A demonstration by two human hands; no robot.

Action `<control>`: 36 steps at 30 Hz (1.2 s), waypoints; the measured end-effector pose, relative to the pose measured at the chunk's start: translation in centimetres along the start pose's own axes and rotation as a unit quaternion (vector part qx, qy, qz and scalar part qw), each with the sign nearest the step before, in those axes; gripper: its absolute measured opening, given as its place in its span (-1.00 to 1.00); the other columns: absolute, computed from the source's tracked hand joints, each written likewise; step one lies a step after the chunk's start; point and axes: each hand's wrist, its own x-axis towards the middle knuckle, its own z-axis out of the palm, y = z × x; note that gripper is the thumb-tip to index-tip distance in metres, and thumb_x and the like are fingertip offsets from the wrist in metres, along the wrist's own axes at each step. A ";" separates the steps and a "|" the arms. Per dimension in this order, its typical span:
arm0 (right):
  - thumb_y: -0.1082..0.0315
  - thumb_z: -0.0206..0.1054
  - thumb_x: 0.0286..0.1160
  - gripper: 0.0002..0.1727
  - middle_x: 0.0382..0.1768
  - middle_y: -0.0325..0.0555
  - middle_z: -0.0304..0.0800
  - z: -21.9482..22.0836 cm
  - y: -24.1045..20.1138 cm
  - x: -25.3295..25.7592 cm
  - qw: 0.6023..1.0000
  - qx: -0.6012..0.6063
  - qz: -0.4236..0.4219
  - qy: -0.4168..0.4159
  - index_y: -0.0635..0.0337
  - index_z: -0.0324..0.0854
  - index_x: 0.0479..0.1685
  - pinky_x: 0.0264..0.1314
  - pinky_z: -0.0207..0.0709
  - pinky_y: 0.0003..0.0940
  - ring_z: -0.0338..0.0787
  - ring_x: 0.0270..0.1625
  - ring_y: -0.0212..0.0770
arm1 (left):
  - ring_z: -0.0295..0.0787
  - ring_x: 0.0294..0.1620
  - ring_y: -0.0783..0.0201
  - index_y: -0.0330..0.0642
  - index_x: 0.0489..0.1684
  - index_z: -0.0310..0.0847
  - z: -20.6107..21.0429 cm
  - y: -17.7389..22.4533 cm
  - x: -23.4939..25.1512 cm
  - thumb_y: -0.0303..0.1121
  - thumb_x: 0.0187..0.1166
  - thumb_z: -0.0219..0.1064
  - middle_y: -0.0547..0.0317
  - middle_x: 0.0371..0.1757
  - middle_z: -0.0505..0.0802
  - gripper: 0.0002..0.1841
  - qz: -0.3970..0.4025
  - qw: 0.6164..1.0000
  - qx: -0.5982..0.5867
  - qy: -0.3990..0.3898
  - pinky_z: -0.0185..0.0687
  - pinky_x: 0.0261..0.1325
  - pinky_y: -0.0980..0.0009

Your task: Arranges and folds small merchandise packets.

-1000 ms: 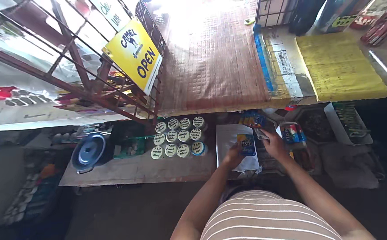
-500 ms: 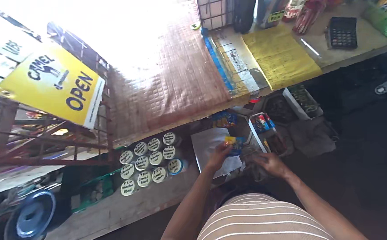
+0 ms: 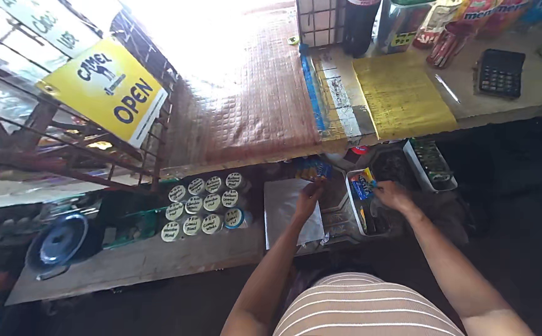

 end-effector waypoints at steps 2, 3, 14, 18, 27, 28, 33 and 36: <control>0.13 0.07 0.82 -0.55 0.27 0.34 0.74 0.7 0.2 2.6 1.000 -0.008 0.009 -0.015 0.31 0.71 0.23 0.43 0.38 0.36 0.67 0.40 0.31 | 0.78 0.20 0.13 -0.56 0.34 0.54 -0.7 -2.2 -0.3 -0.46 0.72 0.20 -0.30 0.23 0.78 -0.65 -0.041 0.997 0.022 0.053 0.62 0.36 0.28; 0.11 0.07 0.82 -0.53 0.29 0.34 0.72 1.1 0.2 3.6 1.000 -0.009 0.013 -0.021 0.33 0.71 0.23 0.45 0.36 0.35 0.66 0.42 0.30 | 0.78 0.19 0.13 -0.56 0.33 0.55 -0.9 -3.2 -0.3 -0.48 0.71 0.20 -0.31 0.22 0.78 -0.66 -0.053 0.995 0.029 0.080 0.62 0.36 0.28; 0.05 0.35 0.66 -0.44 0.28 0.41 0.72 -2.3 6.9 -1.0 0.991 0.120 0.026 0.060 0.31 0.62 0.44 0.53 0.37 0.32 0.67 0.42 0.35 | 0.51 0.60 -0.18 -0.25 0.56 0.51 1.9 -1.9 12.0 -0.22 0.80 0.11 -0.22 0.56 0.62 -0.54 -0.142 0.923 0.350 0.075 0.38 0.61 -0.10; 0.31 0.41 0.59 -0.58 0.14 0.48 0.77 -1.2 11.1 -5.4 0.971 0.189 -0.004 0.147 0.49 0.67 0.26 0.46 0.46 0.29 0.74 0.28 0.36 | 0.20 0.77 -0.23 -0.30 0.66 0.36 4.1 -1.8 15.6 -0.15 0.67 0.25 -0.27 0.70 0.43 -0.38 -0.188 0.871 0.452 0.039 0.15 0.70 -0.18; 0.34 0.17 0.72 -0.51 0.18 0.17 0.70 0.7 12.1 -6.7 0.895 0.412 -0.013 0.168 0.58 0.40 0.46 0.34 0.54 -0.48 0.71 0.15 -0.43 | 0.61 0.49 -0.20 -0.24 0.48 0.54 4.3 -1.1 15.6 -0.17 0.57 0.40 -0.26 0.44 0.69 -0.46 -0.222 0.935 0.265 0.077 0.48 0.48 -0.19; 0.34 0.11 0.71 -0.52 0.07 -0.10 0.69 0.9 11.3 -6.5 0.866 0.476 -0.020 0.152 0.51 0.34 0.47 0.23 0.60 -0.60 0.72 0.04 -0.62 | 0.63 0.46 -0.20 -0.29 0.43 0.58 3.9 -1.7 15.3 -0.17 0.59 0.41 -0.30 0.41 0.71 -0.49 -0.193 0.958 0.204 0.061 0.48 0.50 -0.16; 0.41 0.21 0.49 -0.36 0.23 0.03 0.68 2.0 4.0 -3.5 0.855 0.495 -0.103 0.114 0.47 0.26 0.59 0.28 0.63 -0.47 0.74 0.15 -0.46 | 0.58 0.46 -0.05 -0.46 0.60 0.29 2.2 -0.5 8.7 -0.36 0.79 0.15 -0.37 0.47 0.60 -0.52 -0.059 0.997 -0.025 0.035 0.46 0.55 0.09; 0.44 0.46 0.35 -0.34 0.25 0.38 0.72 3.0 -2.9 -2.4 0.887 0.355 -0.199 0.220 0.54 0.43 0.49 0.43 0.59 -0.05 0.77 0.30 0.04 | 0.50 0.52 0.10 -0.38 0.75 0.07 1.6 0.7 3.1 -0.32 0.91 -0.11 -0.26 0.61 0.47 -0.50 -0.085 0.974 -0.209 0.024 0.43 0.56 0.17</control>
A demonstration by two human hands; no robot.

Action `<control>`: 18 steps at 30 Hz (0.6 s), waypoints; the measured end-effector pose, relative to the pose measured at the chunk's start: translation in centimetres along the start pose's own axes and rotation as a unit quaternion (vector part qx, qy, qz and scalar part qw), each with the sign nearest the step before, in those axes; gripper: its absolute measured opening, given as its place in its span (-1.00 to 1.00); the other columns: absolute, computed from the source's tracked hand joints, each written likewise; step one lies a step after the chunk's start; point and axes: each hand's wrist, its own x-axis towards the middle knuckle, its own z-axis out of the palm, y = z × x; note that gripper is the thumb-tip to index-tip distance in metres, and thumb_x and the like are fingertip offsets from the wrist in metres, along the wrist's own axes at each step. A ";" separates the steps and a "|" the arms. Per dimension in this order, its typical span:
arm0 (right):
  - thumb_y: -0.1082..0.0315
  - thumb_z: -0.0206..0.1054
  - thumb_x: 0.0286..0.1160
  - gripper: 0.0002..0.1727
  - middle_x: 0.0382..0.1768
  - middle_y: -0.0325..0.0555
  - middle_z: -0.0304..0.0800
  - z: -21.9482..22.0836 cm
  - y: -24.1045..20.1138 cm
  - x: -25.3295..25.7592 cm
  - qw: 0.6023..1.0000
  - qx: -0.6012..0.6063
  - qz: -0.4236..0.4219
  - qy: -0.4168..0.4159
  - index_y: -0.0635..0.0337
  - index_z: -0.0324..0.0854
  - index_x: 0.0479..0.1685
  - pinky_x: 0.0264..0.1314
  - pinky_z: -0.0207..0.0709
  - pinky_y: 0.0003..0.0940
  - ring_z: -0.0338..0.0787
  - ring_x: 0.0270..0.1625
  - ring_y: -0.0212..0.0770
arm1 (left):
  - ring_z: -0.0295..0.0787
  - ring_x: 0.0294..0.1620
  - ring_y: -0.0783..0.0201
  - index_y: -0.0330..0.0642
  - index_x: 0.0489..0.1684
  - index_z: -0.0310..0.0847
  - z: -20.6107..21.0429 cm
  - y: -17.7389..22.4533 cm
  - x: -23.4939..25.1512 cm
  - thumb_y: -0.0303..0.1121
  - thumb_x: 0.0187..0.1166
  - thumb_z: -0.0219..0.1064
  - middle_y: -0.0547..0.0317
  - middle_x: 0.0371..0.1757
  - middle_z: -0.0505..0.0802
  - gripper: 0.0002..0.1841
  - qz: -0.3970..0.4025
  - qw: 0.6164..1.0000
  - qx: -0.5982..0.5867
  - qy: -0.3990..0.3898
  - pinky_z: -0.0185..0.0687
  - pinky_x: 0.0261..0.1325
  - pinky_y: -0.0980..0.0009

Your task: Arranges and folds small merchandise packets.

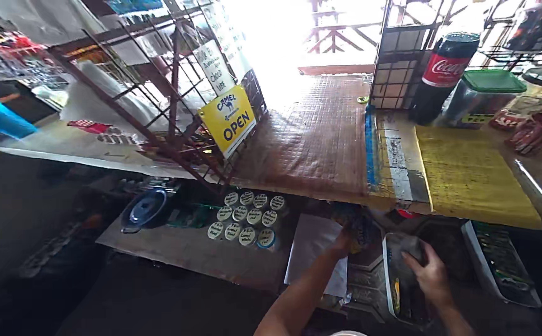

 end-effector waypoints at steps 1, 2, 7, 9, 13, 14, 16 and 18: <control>0.44 0.48 0.36 -0.39 0.22 0.42 0.74 2.0 -1.2 0.1 0.998 -0.038 -0.059 0.000 0.55 0.50 0.43 0.43 0.58 0.09 0.78 0.29 0.18 | 0.59 0.42 0.16 -0.29 0.75 0.10 0.0 0.0 -1.6 -0.25 0.93 -0.19 -0.15 0.53 0.56 -0.50 -0.023 0.997 -0.075 0.000 0.53 0.46 0.16; 0.45 0.49 0.38 -0.44 0.21 0.42 0.76 3.9 -2.2 0.0 0.991 -0.065 -0.116 -0.013 0.56 0.57 0.38 0.44 0.57 0.16 0.78 0.29 0.26 | 0.71 0.25 0.21 -0.20 0.70 0.20 0.0 -0.1 -3.0 -0.19 0.94 -0.25 -0.04 0.36 0.69 -0.52 -0.037 0.989 -0.144 -0.002 0.65 0.32 0.17; 0.31 0.17 0.59 -0.49 0.54 0.17 0.60 13.1 -1.0 -1.4 0.949 -0.152 -0.247 -0.122 0.36 0.61 0.47 0.69 0.22 0.31 0.47 0.65 0.35 | 0.77 -0.39 0.30 -0.08 -0.20 0.48 1.1 3.1 -9.0 -0.14 0.90 -0.39 0.18 -0.45 0.77 -0.51 -0.097 0.890 -0.434 0.098 0.73 -0.27 0.35; 0.28 0.13 0.63 -0.50 0.51 0.21 0.63 14.3 -0.8 -0.5 0.960 -0.139 -0.211 -0.117 0.36 0.64 0.44 0.73 0.19 0.28 0.50 0.63 0.33 | 0.80 -0.18 0.25 -0.10 -0.03 0.50 0.4 2.8 -9.5 -0.05 0.91 -0.39 0.13 -0.26 0.80 -0.49 -0.091 0.873 -0.473 0.078 0.74 -0.05 0.28; 0.30 0.09 0.80 -0.53 0.30 0.42 0.71 14.4 -2.7 1.4 0.990 -0.060 -0.030 -0.126 0.53 0.54 0.43 0.57 0.44 0.06 0.71 0.41 0.19 | 0.82 0.01 0.17 -0.15 0.23 0.46 -1.6 1.9 -9.8 0.01 0.91 -0.46 0.06 -0.06 0.84 -0.42 -0.081 0.898 -0.432 0.007 0.72 0.16 0.20; 0.30 0.05 0.83 -0.53 0.29 0.41 0.70 14.3 -2.9 1.8 0.991 -0.015 0.009 -0.130 0.55 0.49 0.46 0.55 0.45 -0.02 0.71 0.39 0.11 | 0.81 0.05 0.14 -0.16 0.32 0.44 -2.4 1.8 -9.8 0.00 0.91 -0.48 0.04 -0.01 0.83 -0.41 -0.073 0.905 -0.419 -0.007 0.71 0.20 0.18; 0.29 -0.02 0.87 -0.51 0.36 0.33 0.65 13.5 -3.2 1.8 0.982 0.082 0.072 -0.154 0.54 0.40 0.54 0.53 0.45 -0.23 0.68 0.38 -0.12 | 0.83 0.09 0.12 -0.14 0.46 0.41 -4.3 2.2 -9.7 -0.03 0.90 -0.52 0.02 0.07 0.85 -0.39 -0.056 0.917 -0.392 -0.042 0.73 0.23 0.14; 0.34 0.04 0.83 -0.52 0.37 0.18 0.64 12.9 -3.2 1.6 0.965 0.156 0.113 -0.178 0.45 0.33 0.60 0.43 0.53 -0.40 0.68 0.31 -0.32 | 0.86 0.06 0.13 -0.15 0.43 0.44 -5.9 3.5 -9.5 -0.02 0.89 -0.54 0.03 0.02 0.87 -0.36 -0.060 0.933 -0.349 -0.068 0.76 0.20 0.14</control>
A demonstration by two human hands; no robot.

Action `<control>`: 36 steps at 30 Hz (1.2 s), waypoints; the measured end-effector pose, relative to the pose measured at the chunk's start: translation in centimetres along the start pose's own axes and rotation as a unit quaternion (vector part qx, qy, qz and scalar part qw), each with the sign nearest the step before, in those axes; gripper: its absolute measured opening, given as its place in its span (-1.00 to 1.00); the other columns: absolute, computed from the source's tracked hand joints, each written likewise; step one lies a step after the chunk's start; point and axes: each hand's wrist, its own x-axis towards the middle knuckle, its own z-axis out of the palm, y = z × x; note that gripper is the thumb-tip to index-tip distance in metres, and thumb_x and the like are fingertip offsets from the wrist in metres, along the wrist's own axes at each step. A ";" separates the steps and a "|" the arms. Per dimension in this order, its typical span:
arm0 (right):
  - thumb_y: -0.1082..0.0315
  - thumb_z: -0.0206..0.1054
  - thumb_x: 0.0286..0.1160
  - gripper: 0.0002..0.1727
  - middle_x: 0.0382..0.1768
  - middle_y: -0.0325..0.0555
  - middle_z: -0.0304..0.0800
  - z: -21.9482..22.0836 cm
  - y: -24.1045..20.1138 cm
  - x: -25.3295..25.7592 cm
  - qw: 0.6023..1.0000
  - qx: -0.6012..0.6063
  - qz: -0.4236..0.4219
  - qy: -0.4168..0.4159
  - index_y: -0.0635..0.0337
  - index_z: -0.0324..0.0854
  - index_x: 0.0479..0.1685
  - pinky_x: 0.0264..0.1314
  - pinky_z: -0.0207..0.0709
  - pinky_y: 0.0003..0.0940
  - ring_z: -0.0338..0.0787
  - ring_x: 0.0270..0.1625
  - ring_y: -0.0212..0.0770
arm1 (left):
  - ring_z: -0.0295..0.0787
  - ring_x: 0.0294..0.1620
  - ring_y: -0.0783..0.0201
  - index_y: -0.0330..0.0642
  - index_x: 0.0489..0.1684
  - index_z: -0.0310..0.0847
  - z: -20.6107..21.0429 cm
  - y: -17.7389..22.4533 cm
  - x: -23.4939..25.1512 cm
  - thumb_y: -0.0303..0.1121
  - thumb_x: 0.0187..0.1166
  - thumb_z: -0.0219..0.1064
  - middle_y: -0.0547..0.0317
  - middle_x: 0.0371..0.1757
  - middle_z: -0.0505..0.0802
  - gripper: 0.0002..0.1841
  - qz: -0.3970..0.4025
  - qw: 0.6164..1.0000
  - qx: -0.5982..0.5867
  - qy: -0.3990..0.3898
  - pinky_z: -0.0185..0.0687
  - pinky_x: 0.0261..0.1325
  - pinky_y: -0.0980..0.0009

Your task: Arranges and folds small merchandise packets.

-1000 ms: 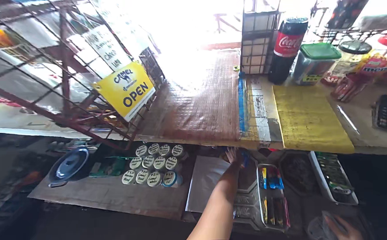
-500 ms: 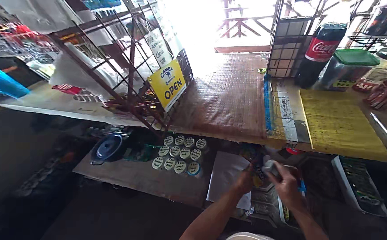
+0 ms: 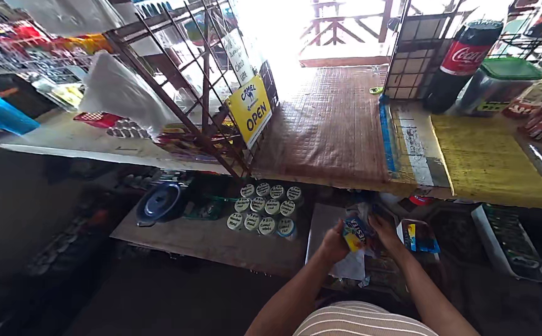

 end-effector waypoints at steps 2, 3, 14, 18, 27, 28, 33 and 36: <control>0.46 0.17 0.72 -0.52 0.31 0.10 0.66 0.2 -0.7 -0.6 0.999 0.044 0.017 0.019 0.41 0.34 0.58 0.31 0.60 -0.45 0.71 0.21 -0.38 | 0.87 0.05 0.15 -0.17 0.35 0.50 0.0 1.5 -0.1 0.03 0.88 -0.56 0.04 -0.01 0.89 -0.31 -0.007 0.999 0.025 -0.029 0.77 0.20 0.16; 0.51 0.22 0.68 -0.52 0.29 0.10 0.66 0.6 -1.1 -0.7 0.996 0.065 0.016 0.054 0.42 0.36 0.55 0.27 0.62 -0.45 0.72 0.18 -0.38 | 0.85 0.10 0.14 -0.19 0.36 0.50 -0.2 1.8 -0.1 0.10 0.85 -0.54 0.04 0.05 0.89 -0.27 0.011 0.998 0.010 -0.056 0.74 0.25 0.15; 0.67 0.37 0.39 -0.45 0.24 0.25 0.65 5.1 0.6 -2.4 0.976 0.056 -0.079 0.197 0.59 0.36 0.41 0.35 0.58 -0.45 0.71 0.24 -0.27 | 0.70 0.03 0.36 -0.46 0.42 0.30 1.2 -0.2 0.5 -0.46 0.87 -0.07 0.01 0.08 0.72 -0.69 0.194 0.962 0.084 0.174 0.64 0.22 0.38; 0.48 0.26 0.63 -0.60 0.15 0.20 0.74 0.8 0.4 -3.2 0.970 -0.009 -0.105 0.220 0.59 0.48 0.35 0.31 0.60 -0.42 0.75 0.14 -0.34 | 0.78 0.07 0.19 -0.32 0.50 0.23 0.2 1.4 -0.4 -0.54 0.79 0.06 -0.06 0.14 0.74 -0.64 0.144 0.972 0.016 0.183 0.74 0.16 0.26; 0.43 0.27 0.56 -0.57 0.43 0.35 0.64 2.6 -3.6 -3.5 0.892 -0.301 -0.337 0.022 0.48 0.65 0.35 0.60 0.47 0.06 0.62 0.53 0.25 | 0.78 0.14 0.31 -0.54 0.56 0.16 -0.1 -0.3 -1.5 -0.65 0.44 0.36 -0.11 0.19 0.73 -0.34 0.142 0.937 0.316 0.049 0.74 0.26 0.35; 0.45 0.31 0.52 -0.59 0.48 0.31 0.63 3.4 -2.8 -2.8 0.876 -0.327 -0.353 -0.009 0.39 0.70 0.33 0.63 0.43 0.15 0.54 0.59 0.33 | 0.78 0.05 0.38 -0.55 0.37 0.36 0.5 -0.1 -2.0 -0.65 0.39 0.41 -0.01 0.06 0.78 -0.48 0.135 0.913 0.383 0.046 0.72 0.21 0.40; 0.58 0.20 0.56 -0.61 0.34 0.29 0.74 2.4 -1.7 0.9 0.902 -0.315 -0.290 0.053 0.43 0.68 0.33 0.59 0.50 0.03 0.71 0.45 0.19 | 0.78 0.20 0.28 -0.49 0.55 0.19 -0.7 -0.4 -2.0 -0.59 0.52 0.27 -0.06 0.22 0.76 -0.42 0.121 0.938 0.321 -0.038 0.71 0.35 0.28; 0.54 0.21 0.57 -0.63 0.30 0.38 0.74 1.0 -2.7 0.8 0.891 -0.291 -0.319 0.141 0.53 0.66 0.30 0.56 0.51 0.04 0.73 0.41 0.24 | 0.47 0.62 0.02 -0.10 0.90 -0.29 -0.4 0.2 -1.9 -0.09 0.86 -0.18 -0.16 0.71 0.40 -0.33 0.087 0.980 0.173 -0.049 0.48 0.58 0.00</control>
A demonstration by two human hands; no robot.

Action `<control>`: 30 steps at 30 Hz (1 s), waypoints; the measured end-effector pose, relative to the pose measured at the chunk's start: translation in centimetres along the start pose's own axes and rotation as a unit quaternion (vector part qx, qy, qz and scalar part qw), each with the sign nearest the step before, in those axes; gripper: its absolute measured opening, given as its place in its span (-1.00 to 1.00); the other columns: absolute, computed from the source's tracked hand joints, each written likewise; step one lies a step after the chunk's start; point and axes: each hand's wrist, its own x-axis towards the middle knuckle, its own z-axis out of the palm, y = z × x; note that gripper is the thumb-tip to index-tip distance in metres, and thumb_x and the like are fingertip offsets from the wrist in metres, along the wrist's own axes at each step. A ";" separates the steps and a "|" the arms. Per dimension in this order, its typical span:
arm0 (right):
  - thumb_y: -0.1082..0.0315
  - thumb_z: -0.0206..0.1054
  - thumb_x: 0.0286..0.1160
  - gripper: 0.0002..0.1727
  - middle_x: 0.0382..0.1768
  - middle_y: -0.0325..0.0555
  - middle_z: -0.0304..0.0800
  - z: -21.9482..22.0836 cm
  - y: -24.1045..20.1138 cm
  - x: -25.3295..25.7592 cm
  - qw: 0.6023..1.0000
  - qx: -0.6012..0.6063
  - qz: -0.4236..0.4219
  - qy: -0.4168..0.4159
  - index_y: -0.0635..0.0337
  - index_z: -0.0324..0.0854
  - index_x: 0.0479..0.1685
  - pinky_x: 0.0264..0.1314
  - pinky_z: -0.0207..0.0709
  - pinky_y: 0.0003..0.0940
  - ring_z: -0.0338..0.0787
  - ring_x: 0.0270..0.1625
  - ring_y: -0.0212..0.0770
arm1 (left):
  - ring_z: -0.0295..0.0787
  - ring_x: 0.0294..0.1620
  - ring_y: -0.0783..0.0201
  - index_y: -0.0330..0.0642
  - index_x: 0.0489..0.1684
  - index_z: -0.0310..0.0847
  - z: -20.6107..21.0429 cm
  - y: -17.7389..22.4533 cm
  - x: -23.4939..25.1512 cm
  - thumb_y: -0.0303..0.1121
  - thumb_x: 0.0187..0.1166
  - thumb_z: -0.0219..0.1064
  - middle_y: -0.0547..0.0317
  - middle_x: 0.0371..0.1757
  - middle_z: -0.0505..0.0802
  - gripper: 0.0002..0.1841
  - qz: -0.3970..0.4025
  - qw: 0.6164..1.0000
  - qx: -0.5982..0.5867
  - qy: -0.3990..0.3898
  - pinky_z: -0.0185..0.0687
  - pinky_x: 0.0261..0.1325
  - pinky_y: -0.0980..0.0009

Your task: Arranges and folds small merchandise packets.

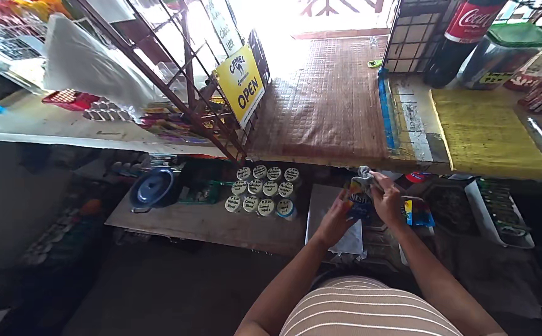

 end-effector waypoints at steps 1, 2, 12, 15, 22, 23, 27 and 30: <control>0.51 0.23 0.57 -0.63 0.33 0.37 0.73 -0.2 -0.8 -0.4 1.000 -0.010 -0.012 -0.014 0.52 0.67 0.29 0.57 0.50 0.07 0.70 0.44 0.27 | 0.38 0.68 0.00 -0.05 0.91 -0.30 0.2 0.2 0.0 0.04 0.87 -0.39 -0.14 0.75 0.33 -0.33 -0.009 0.999 -0.050 0.002 0.41 0.61 -0.03; 0.48 0.23 0.59 -0.62 0.38 0.37 0.69 -0.1 -1.8 -1.0 0.998 -0.022 -0.021 -0.050 0.49 0.68 0.30 0.59 0.46 0.11 0.65 0.49 0.30 | 0.37 0.68 0.00 -0.05 0.90 -0.26 0.4 0.3 0.0 0.11 0.83 -0.58 -0.13 0.73 0.35 -0.29 -0.016 0.995 -0.096 0.003 0.38 0.60 -0.04; 0.67 0.24 0.44 -0.69 0.22 0.23 0.83 -0.4 0.7 -4.8 0.972 -0.088 -0.130 -0.174 0.31 0.86 -0.01 0.44 0.61 0.13 0.75 0.37 0.31 | 0.65 0.34 0.13 -0.10 0.67 0.20 0.2 -0.8 0.2 -0.18 0.92 -0.15 -0.04 0.37 0.67 -0.56 -0.059 0.972 -0.135 0.182 0.58 0.38 0.14; 0.62 0.13 0.58 -0.64 0.34 0.35 0.72 -2.5 1.8 -3.8 0.980 -0.058 0.127 -0.140 0.45 0.73 0.24 0.59 0.45 0.12 0.67 0.47 0.28 | 0.68 0.33 0.10 -0.12 0.72 0.10 0.5 -1.0 0.4 -0.33 0.90 -0.06 -0.09 0.38 0.66 -0.56 -0.077 0.964 -0.112 0.228 0.63 0.33 0.14; 0.53 0.40 0.47 -0.54 0.14 0.16 0.76 0.2 -1.6 -5.9 0.915 0.255 0.309 -0.048 0.53 0.51 0.34 0.30 0.63 -0.44 0.77 0.16 -0.34 | 0.60 0.38 0.13 -0.15 0.73 0.04 0.5 -2.3 1.5 -0.39 0.88 -0.03 -0.11 0.45 0.58 -0.53 -0.033 0.966 -0.058 0.250 0.53 0.41 0.17; 0.56 0.47 0.37 -0.51 0.15 0.25 0.78 0.7 -1.9 -5.8 0.946 0.202 0.251 -0.044 0.57 0.56 0.31 0.38 0.60 -0.35 0.79 0.21 -0.20 | 0.53 0.50 0.05 -0.19 0.81 -0.07 0.3 -2.5 1.7 -0.40 0.86 0.01 -0.22 0.59 0.49 -0.44 -0.025 0.962 -0.014 0.271 0.47 0.49 0.12; 0.33 0.60 0.30 -0.49 0.15 0.22 0.83 -0.4 -4.0 -4.7 0.966 0.115 0.127 -0.192 0.46 0.72 0.22 0.45 0.58 -0.16 0.81 0.25 -0.03 | 0.72 0.26 0.22 -0.07 0.59 0.29 -0.2 -1.5 1.3 0.01 0.91 -0.45 0.07 0.33 0.74 -0.43 0.001 0.959 -0.162 0.233 0.65 0.22 0.26; 0.23 0.45 0.46 -0.60 0.00 0.07 0.87 -1.9 -4.5 -3.6 0.967 0.164 0.136 -0.138 0.42 0.76 0.08 0.26 0.68 -0.33 0.83 0.06 -0.30 | 0.86 0.12 0.02 -0.09 0.38 0.51 -1.5 -1.7 1.0 0.34 0.69 -0.64 -0.03 0.11 0.88 -0.10 0.025 0.939 -0.338 0.057 0.80 0.10 0.05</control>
